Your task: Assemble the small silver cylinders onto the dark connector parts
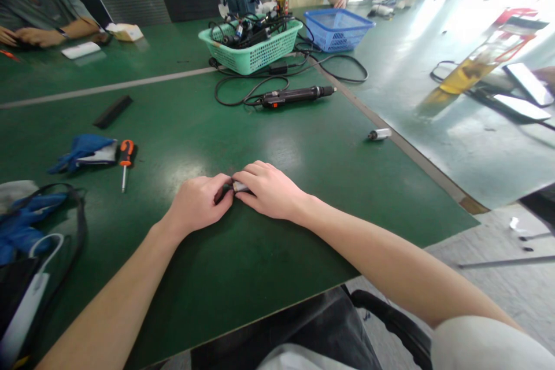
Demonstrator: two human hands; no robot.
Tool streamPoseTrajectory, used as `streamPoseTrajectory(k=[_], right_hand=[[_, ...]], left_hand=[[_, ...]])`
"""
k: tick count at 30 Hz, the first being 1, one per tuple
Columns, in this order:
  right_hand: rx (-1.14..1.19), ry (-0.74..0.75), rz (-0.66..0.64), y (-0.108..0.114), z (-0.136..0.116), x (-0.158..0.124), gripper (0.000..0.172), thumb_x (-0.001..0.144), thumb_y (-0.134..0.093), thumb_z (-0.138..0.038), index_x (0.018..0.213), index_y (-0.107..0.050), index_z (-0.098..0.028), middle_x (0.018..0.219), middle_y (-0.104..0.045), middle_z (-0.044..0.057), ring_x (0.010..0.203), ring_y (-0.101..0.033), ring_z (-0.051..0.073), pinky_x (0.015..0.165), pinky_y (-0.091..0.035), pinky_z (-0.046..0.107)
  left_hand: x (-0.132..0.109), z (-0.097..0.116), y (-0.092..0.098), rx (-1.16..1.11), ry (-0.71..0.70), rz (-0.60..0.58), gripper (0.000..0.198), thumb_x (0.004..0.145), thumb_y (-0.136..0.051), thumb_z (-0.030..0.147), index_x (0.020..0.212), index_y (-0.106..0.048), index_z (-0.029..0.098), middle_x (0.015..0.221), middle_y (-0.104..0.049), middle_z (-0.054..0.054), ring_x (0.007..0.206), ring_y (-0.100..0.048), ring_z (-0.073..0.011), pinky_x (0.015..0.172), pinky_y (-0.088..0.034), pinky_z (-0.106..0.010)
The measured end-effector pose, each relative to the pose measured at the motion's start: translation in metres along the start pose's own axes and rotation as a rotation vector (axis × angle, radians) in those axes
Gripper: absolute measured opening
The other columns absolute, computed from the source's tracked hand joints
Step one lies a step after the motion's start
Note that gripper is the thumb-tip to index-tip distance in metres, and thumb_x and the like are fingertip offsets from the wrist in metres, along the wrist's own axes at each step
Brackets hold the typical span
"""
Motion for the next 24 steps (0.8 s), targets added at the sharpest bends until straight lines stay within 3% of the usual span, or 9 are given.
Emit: streamPoseTrajectory(k=[24], right_hand=[[0.006, -0.003, 0.009, -0.0005, 0.0006, 0.0004, 0.028, 0.095, -0.057, -0.027, 0.122, -0.062, -0.017, 0.108, -0.067, 0.011, 0.105, -0.059, 0.026, 0.094, -0.049, 0.044]], left_hand=[[-0.0003, 0.0006, 0.0008, 0.002, 0.004, 0.014, 0.020, 0.093, -0.047, 0.033, 0.090, -0.062, 0.020, 0.074, -0.068, -0.003, 0.063, -0.062, -0.0182, 0.057, -0.037, -0.030]])
Point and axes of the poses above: each hand's wrist, its own x-axis towards the middle knuckle, its own y-axis out of the back of the hand, z = x × y, the point moved 9 cm from there along x, towards the middle knuckle
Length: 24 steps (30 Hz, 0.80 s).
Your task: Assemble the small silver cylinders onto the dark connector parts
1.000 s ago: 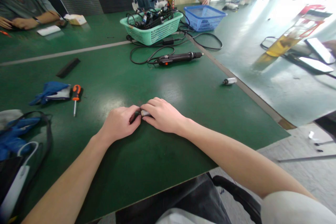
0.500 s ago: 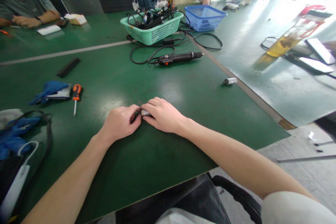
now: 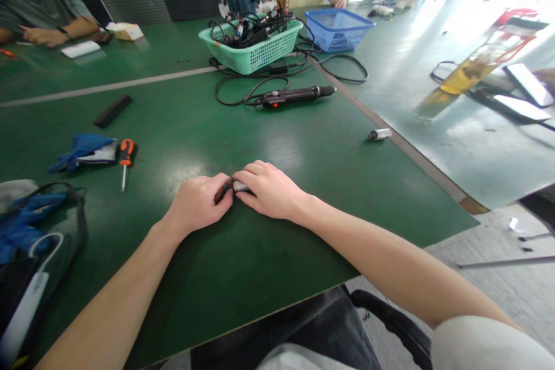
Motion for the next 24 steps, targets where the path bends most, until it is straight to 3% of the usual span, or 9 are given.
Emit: streamPoseTrajectory(k=[24], right_hand=[[-0.028, -0.006, -0.002, 0.0010, -0.0007, 0.0009, 0.026, 0.096, -0.056, -0.028, 0.119, -0.062, -0.017, 0.109, -0.067, 0.011, 0.103, -0.059, 0.026, 0.094, -0.049, 0.041]], left_hand=[[0.0002, -0.0001, -0.0015, 0.020, -0.009, 0.001, 0.022, 0.094, -0.045, 0.033, 0.089, -0.062, 0.021, 0.073, -0.068, -0.003, 0.063, -0.062, -0.0187, 0.058, -0.038, -0.031]])
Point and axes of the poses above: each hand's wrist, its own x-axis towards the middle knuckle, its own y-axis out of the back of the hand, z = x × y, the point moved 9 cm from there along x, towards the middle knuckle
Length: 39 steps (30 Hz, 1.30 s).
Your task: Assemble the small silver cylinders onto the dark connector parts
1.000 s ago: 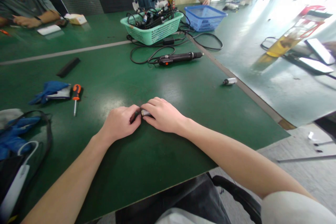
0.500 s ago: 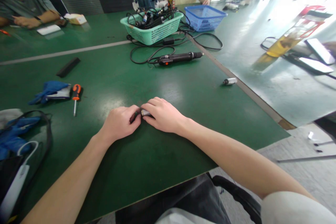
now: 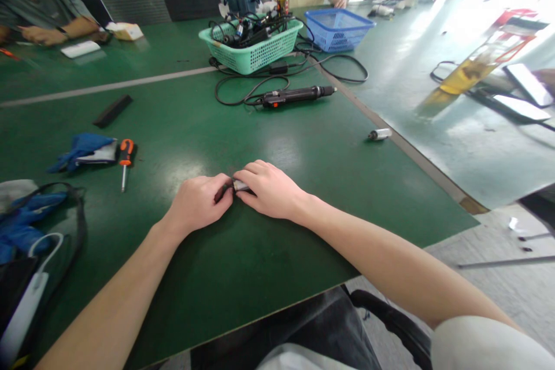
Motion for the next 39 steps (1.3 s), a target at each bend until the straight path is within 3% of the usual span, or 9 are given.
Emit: streamPoseTrajectory(k=[39], right_hand=[[-0.001, -0.037, -0.002, 0.0009, 0.0053, -0.0015, 0.027, 0.094, -0.058, -0.027, 0.118, -0.063, -0.016, 0.108, -0.066, 0.012, 0.102, -0.059, 0.025, 0.093, -0.050, 0.040]], left_hand=[[-0.0004, -0.0035, -0.0030, -0.017, 0.020, -0.006, 0.024, 0.095, -0.044, 0.034, 0.089, -0.063, 0.021, 0.073, -0.068, -0.003, 0.065, -0.061, -0.0190, 0.059, -0.033, -0.031]])
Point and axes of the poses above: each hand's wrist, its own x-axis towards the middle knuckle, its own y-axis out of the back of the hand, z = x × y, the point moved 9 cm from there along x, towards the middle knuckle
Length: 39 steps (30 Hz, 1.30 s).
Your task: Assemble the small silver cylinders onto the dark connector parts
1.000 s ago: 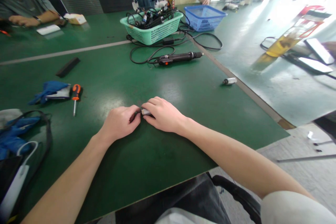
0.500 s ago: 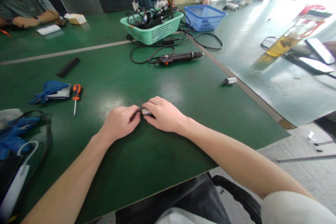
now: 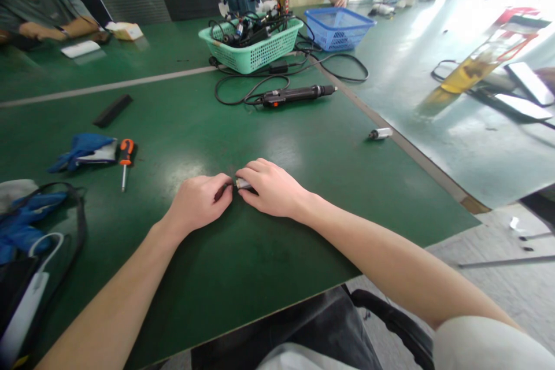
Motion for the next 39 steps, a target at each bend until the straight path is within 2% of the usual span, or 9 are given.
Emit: streamPoseTrajectory(k=[30, 35, 39], right_hand=[[0.009, 0.014, -0.007, 0.000, -0.001, 0.000, 0.028, 0.095, -0.055, -0.028, 0.121, -0.061, -0.018, 0.109, -0.067, 0.011, 0.104, -0.059, 0.026, 0.094, -0.050, 0.043], [-0.073, 0.128, -0.088, 0.002, -0.010, -0.002, 0.032, 0.099, -0.049, -0.027, 0.129, -0.057, -0.019, 0.109, -0.063, 0.012, 0.100, -0.058, 0.025, 0.091, -0.050, 0.042], [-0.190, 0.227, -0.183, 0.008, -0.010, -0.003, 0.029, 0.101, -0.046, -0.025, 0.123, -0.064, -0.023, 0.110, -0.061, 0.012, 0.097, -0.059, 0.024, 0.087, -0.049, 0.040]], left_hand=[[0.001, 0.002, 0.000, 0.010, -0.018, -0.013, 0.024, 0.097, -0.045, 0.037, 0.098, -0.064, 0.021, 0.077, -0.070, -0.003, 0.066, -0.063, -0.0188, 0.059, -0.036, -0.030], [0.001, 0.000, -0.001, 0.004, -0.006, -0.028, 0.031, 0.099, -0.043, 0.043, 0.091, -0.064, 0.021, 0.077, -0.070, -0.004, 0.065, -0.062, -0.0183, 0.059, -0.035, -0.030], [0.000, -0.001, -0.003, -0.007, 0.006, -0.045, 0.038, 0.099, -0.043, 0.052, 0.091, -0.065, 0.022, 0.078, -0.070, -0.003, 0.066, -0.063, -0.0189, 0.059, -0.036, -0.030]])
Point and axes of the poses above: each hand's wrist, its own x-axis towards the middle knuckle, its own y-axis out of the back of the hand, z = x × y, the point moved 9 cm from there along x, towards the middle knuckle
